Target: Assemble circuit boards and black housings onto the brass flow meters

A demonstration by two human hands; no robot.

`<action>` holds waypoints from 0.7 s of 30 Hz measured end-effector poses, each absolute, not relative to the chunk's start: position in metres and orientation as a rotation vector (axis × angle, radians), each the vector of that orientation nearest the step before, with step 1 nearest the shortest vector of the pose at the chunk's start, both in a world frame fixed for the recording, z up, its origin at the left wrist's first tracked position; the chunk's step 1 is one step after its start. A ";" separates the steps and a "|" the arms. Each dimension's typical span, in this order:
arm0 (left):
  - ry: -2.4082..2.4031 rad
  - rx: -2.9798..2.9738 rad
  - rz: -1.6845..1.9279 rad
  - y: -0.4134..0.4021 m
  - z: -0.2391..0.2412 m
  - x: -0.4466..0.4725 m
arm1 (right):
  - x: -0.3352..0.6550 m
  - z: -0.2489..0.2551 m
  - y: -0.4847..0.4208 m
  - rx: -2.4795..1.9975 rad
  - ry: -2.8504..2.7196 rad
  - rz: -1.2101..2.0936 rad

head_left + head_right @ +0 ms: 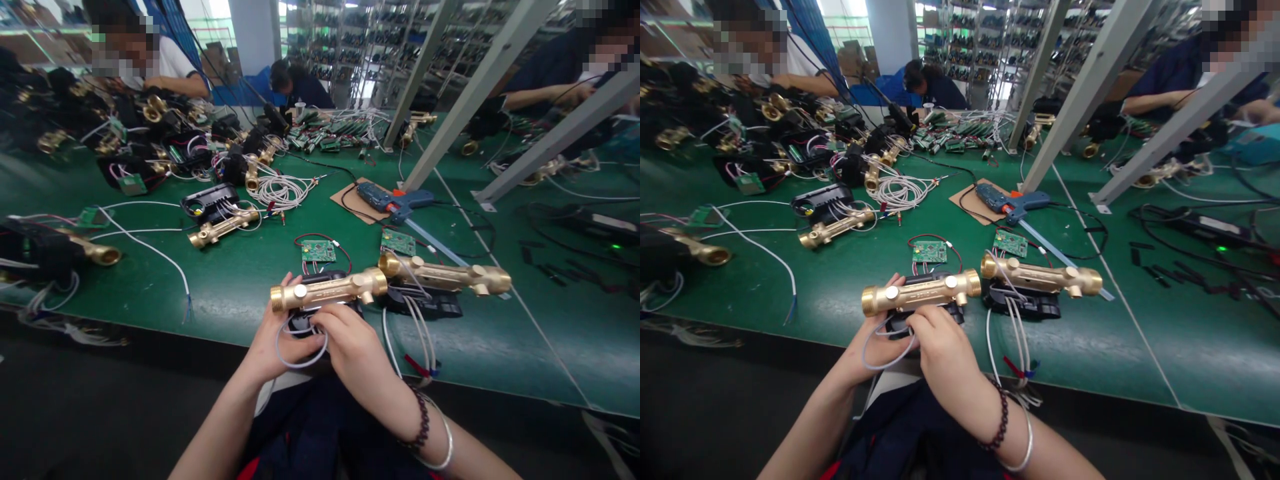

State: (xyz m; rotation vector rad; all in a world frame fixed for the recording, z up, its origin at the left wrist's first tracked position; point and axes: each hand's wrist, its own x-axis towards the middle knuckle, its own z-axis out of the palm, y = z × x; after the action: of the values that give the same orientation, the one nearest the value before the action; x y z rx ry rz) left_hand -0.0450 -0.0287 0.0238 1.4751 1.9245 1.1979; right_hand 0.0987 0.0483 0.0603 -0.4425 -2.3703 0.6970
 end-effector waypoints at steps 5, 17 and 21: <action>1.998 1.564 1.147 -0.027 0.025 -0.039 | 0.113 0.060 0.051 -0.353 -2.399 0.722; 1.849 1.548 1.156 -0.032 0.029 -0.045 | 0.130 0.039 0.047 -0.240 -2.333 0.491; 1.841 1.535 1.185 -0.032 0.029 -0.045 | 0.135 0.033 0.043 -0.228 -2.342 0.474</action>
State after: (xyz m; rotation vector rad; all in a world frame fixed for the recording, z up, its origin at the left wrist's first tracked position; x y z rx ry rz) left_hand -0.0450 -0.0317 0.0286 1.5349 1.8405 1.1846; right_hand 0.1351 0.0428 0.0334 -0.2278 -2.3417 0.4743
